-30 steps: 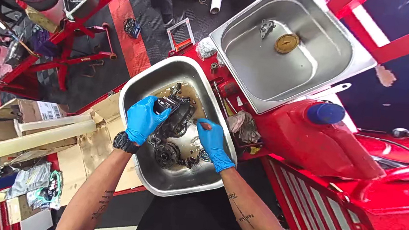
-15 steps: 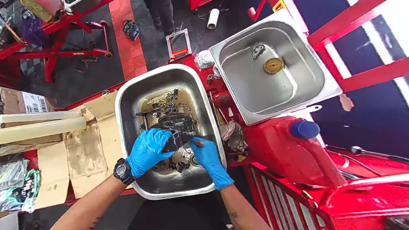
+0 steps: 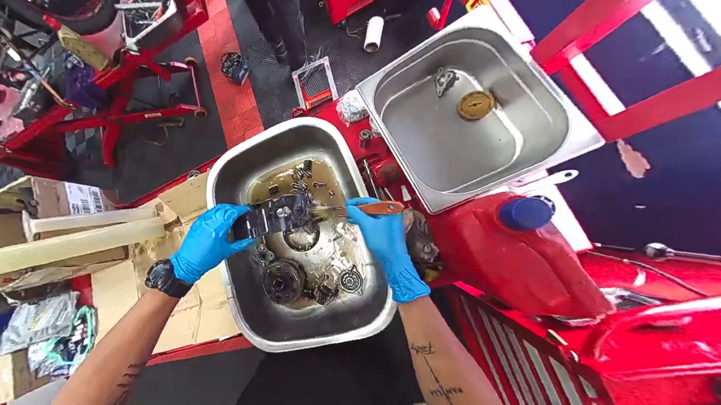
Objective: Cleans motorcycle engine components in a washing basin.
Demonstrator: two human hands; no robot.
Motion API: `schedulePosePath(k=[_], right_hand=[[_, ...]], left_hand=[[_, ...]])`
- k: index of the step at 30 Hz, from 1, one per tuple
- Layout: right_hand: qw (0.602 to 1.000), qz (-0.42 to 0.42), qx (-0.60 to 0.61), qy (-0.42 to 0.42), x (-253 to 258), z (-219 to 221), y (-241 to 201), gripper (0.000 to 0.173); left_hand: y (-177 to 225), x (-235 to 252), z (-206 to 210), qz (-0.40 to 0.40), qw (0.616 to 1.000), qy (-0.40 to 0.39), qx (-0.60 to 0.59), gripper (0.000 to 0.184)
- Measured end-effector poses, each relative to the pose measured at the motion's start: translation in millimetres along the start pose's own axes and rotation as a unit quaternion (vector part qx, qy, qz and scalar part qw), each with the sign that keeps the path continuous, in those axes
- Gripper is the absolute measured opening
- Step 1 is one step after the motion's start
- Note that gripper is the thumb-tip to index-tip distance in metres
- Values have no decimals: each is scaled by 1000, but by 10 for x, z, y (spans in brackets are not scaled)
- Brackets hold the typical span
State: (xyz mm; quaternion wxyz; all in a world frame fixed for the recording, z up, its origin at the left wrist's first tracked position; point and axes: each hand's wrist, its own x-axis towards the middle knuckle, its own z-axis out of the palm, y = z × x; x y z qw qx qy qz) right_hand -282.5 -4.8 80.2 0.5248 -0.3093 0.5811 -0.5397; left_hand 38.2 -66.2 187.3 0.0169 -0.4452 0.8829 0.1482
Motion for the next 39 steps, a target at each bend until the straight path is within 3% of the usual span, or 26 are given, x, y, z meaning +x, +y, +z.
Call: schedulePosePath(k=[5, 8, 11, 16, 18, 22, 25, 30, 34, 39], right_hand=[[996, 16, 58, -62, -176, 234, -99, 11], [1000, 9, -16, -14, -114, 90, 17, 15], [999, -20, 38, -20, -155, 156, -103, 13], [997, -38, -51, 40, -91, 108, -6, 13], [997, -47, -50, 26, -165, 176, -2, 13], [977, -26, -210, 20, -386, 57, 75, 18], [979, -22, -202, 25, -547, -140, 123, 15], [980, -16, -198, 13, -640, -238, 233, 15], [983, -13, -182, 13, -716, -236, 254, 14], [984, -14, -178, 6, -683, -189, 216, 15]], left_hand=[[-152, -161, 30, -8, 1000, -16, -26, 63], [-141, -130, 25, 7, 1000, -6, -27, 62], [-112, -125, 53, 13, 999, -11, -29, 61], [-178, -114, 39, 14, 999, -6, -37, 61], [-176, -102, 65, 9, 999, -2, -44, 62], [-90, 150, -14, -9, 998, -11, -59, 64], [76, 394, -64, -11, 998, -36, -48, 63], [412, 535, -321, 49, 997, -39, 36, 58], [601, 251, -463, 93, 989, -4, 118, 57], [577, -244, -257, 191, 966, 46, 167, 41]])
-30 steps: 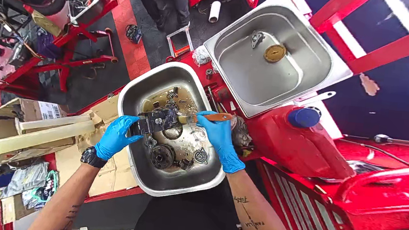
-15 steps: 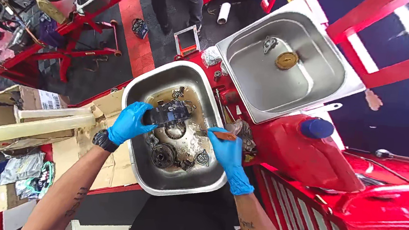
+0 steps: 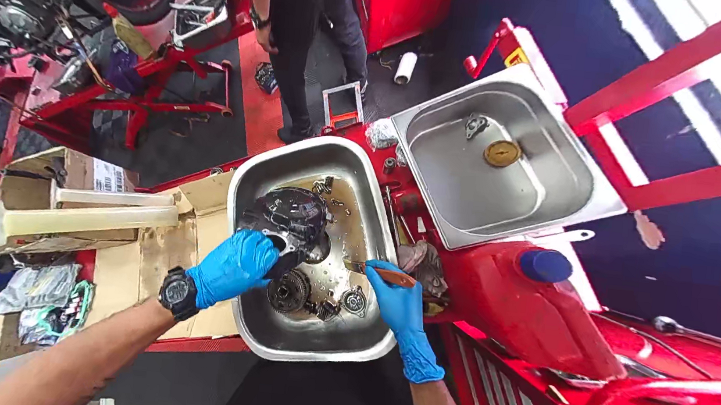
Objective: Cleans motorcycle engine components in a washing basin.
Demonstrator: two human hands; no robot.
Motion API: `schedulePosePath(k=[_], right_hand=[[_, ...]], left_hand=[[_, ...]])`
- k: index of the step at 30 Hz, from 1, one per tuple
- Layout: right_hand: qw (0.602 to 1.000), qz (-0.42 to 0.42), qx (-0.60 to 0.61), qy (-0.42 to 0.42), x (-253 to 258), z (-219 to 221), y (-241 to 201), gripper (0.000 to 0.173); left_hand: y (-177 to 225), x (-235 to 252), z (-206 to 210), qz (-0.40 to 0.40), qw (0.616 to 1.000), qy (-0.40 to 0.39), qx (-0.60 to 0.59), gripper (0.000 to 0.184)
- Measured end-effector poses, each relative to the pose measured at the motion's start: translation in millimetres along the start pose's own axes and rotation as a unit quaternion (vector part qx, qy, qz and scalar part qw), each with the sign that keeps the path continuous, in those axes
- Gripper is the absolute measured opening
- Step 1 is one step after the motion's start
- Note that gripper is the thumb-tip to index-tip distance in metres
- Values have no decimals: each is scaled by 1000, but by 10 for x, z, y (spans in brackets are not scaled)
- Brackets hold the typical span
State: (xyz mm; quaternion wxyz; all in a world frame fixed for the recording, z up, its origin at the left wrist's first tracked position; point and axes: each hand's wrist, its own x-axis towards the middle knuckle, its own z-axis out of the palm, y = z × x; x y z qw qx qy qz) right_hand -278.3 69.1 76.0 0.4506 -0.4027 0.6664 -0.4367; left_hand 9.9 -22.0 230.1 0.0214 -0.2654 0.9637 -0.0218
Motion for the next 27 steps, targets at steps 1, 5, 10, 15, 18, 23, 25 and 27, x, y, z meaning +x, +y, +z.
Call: schedulePosePath(k=[1, 5, 10, 15, 18, 23, 25, 27], right_hand=[[1000, -2, -9, -4, 12, -6, -15, 15], [999, -10, -31, -8, 75, -38, -59, 16], [999, -27, -28, -7, 79, -92, 1, 16], [1000, -27, -6, -9, -4, -122, 41, 14], [1000, -22, -7, -13, -24, -127, 16, 14], [999, -21, -35, -19, -10, -113, -8, 15], [999, -14, -45, -21, -2, -90, -12, 17], [999, -14, -46, -20, 4, -68, 1, 17]], left_hand=[[14, -82, 43, 9, 1000, 7, 5, 38], [12, -242, 205, 11, 999, 32, 4, 38], [16, -326, 302, 14, 999, 51, -2, 38], [-52, -291, 181, -56, 996, 40, -52, 49], [-102, -242, 118, -74, 995, 30, -62, 54], [-142, -122, 144, -53, 997, -1, -50, 54], [-102, -33, 233, -64, 996, -5, -57, 51], [-6, 53, 402, -77, 995, -1, -64, 49]])
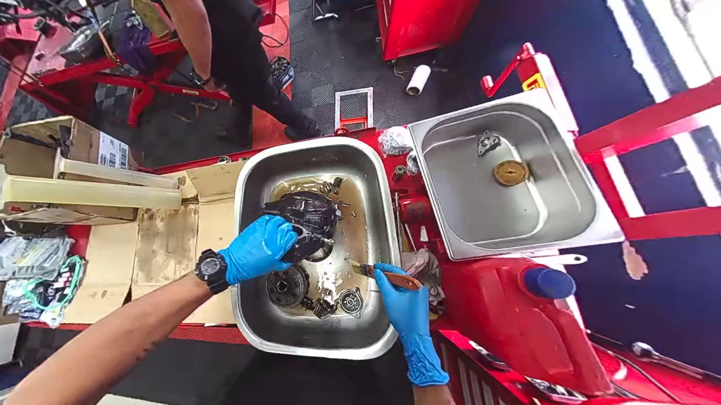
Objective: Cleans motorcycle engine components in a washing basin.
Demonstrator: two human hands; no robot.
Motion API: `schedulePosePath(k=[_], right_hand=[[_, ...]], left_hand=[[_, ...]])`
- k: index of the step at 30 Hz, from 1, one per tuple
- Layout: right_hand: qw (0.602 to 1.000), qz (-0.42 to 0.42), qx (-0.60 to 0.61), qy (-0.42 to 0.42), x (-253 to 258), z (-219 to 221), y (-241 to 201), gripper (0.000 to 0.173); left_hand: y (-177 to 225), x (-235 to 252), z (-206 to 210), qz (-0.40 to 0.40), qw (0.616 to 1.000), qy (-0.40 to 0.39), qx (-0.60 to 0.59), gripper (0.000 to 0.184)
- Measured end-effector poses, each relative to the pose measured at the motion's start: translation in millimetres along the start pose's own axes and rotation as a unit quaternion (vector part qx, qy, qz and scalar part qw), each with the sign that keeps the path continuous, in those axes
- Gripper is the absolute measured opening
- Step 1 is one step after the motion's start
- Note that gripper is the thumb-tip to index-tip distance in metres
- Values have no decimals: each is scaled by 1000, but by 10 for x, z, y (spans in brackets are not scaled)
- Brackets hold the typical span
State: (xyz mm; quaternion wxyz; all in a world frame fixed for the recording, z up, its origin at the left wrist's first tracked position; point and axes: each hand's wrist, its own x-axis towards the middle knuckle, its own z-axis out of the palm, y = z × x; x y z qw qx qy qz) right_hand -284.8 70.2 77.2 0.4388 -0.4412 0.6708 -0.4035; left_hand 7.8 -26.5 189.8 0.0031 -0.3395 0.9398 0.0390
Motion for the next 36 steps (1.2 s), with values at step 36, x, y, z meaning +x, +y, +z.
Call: schedulePosePath(k=[36], right_hand=[[867, -188, -350, -300, 1985, 1502, -526, 24]], left_hand=[[1026, 78, 1912, -265, 890, -82, -363, 29]])
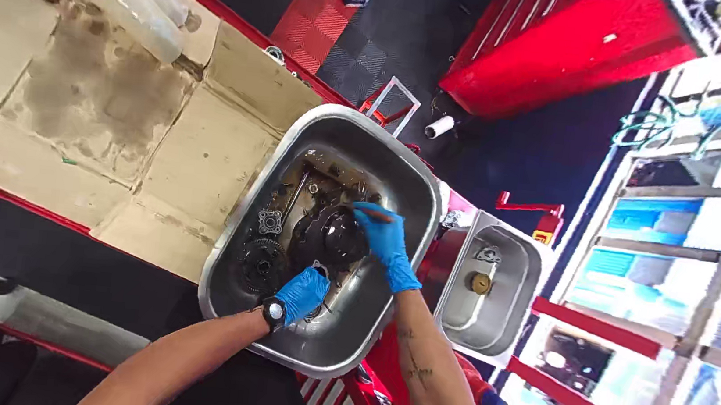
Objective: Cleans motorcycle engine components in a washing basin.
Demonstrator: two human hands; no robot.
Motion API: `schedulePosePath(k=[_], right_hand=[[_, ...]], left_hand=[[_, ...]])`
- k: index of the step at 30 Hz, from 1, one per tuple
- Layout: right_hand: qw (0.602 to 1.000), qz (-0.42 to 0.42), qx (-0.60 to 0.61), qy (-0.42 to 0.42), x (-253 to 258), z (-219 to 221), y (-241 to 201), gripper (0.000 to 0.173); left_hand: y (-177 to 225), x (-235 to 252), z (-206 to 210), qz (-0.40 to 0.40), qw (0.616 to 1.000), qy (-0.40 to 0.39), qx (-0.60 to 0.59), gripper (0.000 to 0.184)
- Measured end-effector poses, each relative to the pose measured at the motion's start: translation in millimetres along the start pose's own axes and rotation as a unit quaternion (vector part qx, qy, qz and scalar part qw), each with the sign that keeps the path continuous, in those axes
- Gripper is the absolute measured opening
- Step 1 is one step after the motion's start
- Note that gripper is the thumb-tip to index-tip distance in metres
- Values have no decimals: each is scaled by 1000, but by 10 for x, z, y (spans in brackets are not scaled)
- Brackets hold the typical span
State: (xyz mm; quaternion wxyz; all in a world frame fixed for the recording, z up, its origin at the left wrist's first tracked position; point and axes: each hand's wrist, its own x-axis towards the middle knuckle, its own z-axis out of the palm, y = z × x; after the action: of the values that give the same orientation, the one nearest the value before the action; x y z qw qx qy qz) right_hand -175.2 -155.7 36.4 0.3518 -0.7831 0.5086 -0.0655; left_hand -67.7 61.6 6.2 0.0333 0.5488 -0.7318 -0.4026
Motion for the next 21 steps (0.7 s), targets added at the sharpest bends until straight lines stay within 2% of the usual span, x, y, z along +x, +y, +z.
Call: schedulePosePath(k=[3, 5, 7, 9, 11, 13, 17, 18, 21], right_hand=[[999, 30, -17, 35, 148, -253, -3, 24], [1000, -11, -16, -17, 222, -208, -237, 22], [993, -60, -67, -72, 295, -117, -332, 22], [991, -42, -115, -46, 426, -213, -309, 24], [996, -16, -86, -13, 454, -212, -299, 23], [999, 10, -47, -18, 336, -127, -223, 22], [987, 80, -59, 122, 420, -242, 205, 27], [986, 87, -83, 118, 448, -199, 267, 28], [987, 66, -149, 3, 533, -89, 135, 26]], left_hand=[[18, -52, 54, 12, 998, 41, -41, 28], [-5, -29, 79, 35, 992, 118, -35, 31], [-29, 45, 50, 39, 986, 156, -34, 44], [-52, 153, -13, 25, 987, 144, -68, 53], [-66, 232, -45, 4, 987, 126, -104, 56], [-15, 253, -77, -16, 986, 98, -133, 58], [61, 288, -179, -54, 977, 62, -197, 59], [85, 298, -189, -60, 975, 59, -207, 59], [110, 317, -229, -65, 976, 37, -204, 60]])
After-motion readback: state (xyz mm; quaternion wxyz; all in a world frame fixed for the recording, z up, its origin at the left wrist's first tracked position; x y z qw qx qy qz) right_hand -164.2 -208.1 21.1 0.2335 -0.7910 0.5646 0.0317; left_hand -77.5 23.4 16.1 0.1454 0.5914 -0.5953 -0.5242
